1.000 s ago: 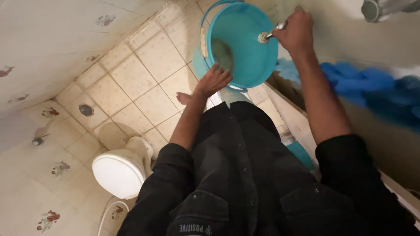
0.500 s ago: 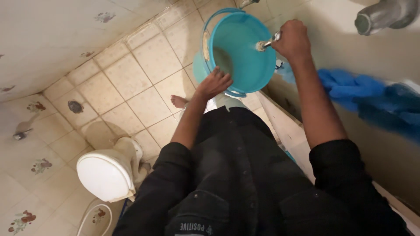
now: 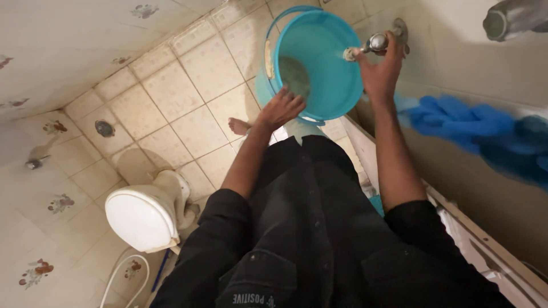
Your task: The person wrings a mop head by hand into a bucket of water and carries the bucket across a tiled bathroom floor.
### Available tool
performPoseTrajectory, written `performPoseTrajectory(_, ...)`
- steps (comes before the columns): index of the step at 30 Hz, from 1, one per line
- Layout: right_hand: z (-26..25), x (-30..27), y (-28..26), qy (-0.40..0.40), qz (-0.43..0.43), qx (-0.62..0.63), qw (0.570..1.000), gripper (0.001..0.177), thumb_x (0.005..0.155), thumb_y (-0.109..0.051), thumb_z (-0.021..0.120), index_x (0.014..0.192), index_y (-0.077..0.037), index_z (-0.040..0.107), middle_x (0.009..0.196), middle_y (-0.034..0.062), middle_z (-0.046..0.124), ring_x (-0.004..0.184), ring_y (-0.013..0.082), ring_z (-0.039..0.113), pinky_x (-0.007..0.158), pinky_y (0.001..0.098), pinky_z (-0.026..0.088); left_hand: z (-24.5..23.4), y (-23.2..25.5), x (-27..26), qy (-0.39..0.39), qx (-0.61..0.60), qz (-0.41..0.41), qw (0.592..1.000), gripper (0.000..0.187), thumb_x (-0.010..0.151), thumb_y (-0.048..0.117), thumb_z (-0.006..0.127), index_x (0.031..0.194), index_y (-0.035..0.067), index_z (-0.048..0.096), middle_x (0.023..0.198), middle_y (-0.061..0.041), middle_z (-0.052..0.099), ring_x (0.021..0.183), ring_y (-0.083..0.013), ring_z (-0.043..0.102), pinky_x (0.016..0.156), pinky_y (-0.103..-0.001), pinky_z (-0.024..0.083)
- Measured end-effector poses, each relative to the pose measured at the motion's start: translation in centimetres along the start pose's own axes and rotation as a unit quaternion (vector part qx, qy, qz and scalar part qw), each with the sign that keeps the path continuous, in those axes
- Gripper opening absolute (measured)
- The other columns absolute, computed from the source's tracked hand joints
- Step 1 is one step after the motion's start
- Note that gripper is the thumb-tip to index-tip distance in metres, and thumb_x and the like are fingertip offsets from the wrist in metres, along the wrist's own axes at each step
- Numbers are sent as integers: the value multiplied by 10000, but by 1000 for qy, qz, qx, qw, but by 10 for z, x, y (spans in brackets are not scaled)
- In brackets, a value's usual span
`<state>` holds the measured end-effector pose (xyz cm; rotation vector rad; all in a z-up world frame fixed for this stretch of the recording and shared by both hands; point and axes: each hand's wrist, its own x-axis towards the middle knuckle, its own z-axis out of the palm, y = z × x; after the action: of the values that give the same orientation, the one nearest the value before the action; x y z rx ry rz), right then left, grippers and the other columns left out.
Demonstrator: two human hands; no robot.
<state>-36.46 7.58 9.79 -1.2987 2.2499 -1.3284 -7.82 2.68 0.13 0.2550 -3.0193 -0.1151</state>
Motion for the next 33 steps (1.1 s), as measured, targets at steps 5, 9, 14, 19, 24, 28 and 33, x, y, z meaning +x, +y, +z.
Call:
performPoseTrajectory(5,-9,21,5,-46,84,-104,990,324,881,-150,918,1076,-28,691,964,105,711,872,265,712,808,393,574,-5,0,13,16,5,15,1000,186,942,148,617,1125,167,648,1053,-29,592,1021,-213,651,1140,-471,415)
performPoseTrajectory(9,-12,32,0,-131,31,-233,963,243,919,-190,847,958,-31,666,887,166,671,835,370,663,763,470,540,4,2,18,-13,-8,14,1000,225,902,165,605,1121,184,653,1022,-27,595,985,-232,660,1107,-488,422)
performPoseTrajectory(14,-6,32,16,-74,-247,-386,886,190,921,-248,709,920,-59,683,892,152,665,842,354,674,667,442,538,15,4,18,-3,-10,4,1000,201,915,148,606,1111,170,649,1043,-23,590,986,-225,655,1109,-496,429)
performPoseTrajectory(19,4,50,69,-224,-192,-487,822,232,978,-215,642,810,-73,715,787,140,680,738,328,675,625,471,539,22,5,8,24,-12,-7,1000,177,902,155,608,1074,176,642,1018,-29,586,959,-224,662,1097,-492,437)
performPoseTrajectory(24,36,59,93,-178,-49,-587,788,238,774,-252,604,685,-134,790,658,107,702,661,352,713,426,513,520,30,6,-1,33,-9,-21,999,92,931,164,611,1018,171,638,971,-34,576,901,-218,655,1099,-503,445)
performPoseTrajectory(28,16,93,134,-345,433,-250,794,376,912,-336,539,678,-96,708,576,11,552,536,190,543,460,349,371,27,0,-9,26,-9,-34,999,73,937,156,621,1004,180,637,956,-28,568,882,-219,645,1104,-499,445)
performPoseTrajectory(33,-3,64,159,-310,613,106,719,835,961,-884,319,628,-136,482,470,-76,265,333,76,223,286,267,175,3,0,-45,62,-27,-74,995,194,873,166,625,1063,190,657,1001,-12,585,963,-204,639,1110,-470,439)
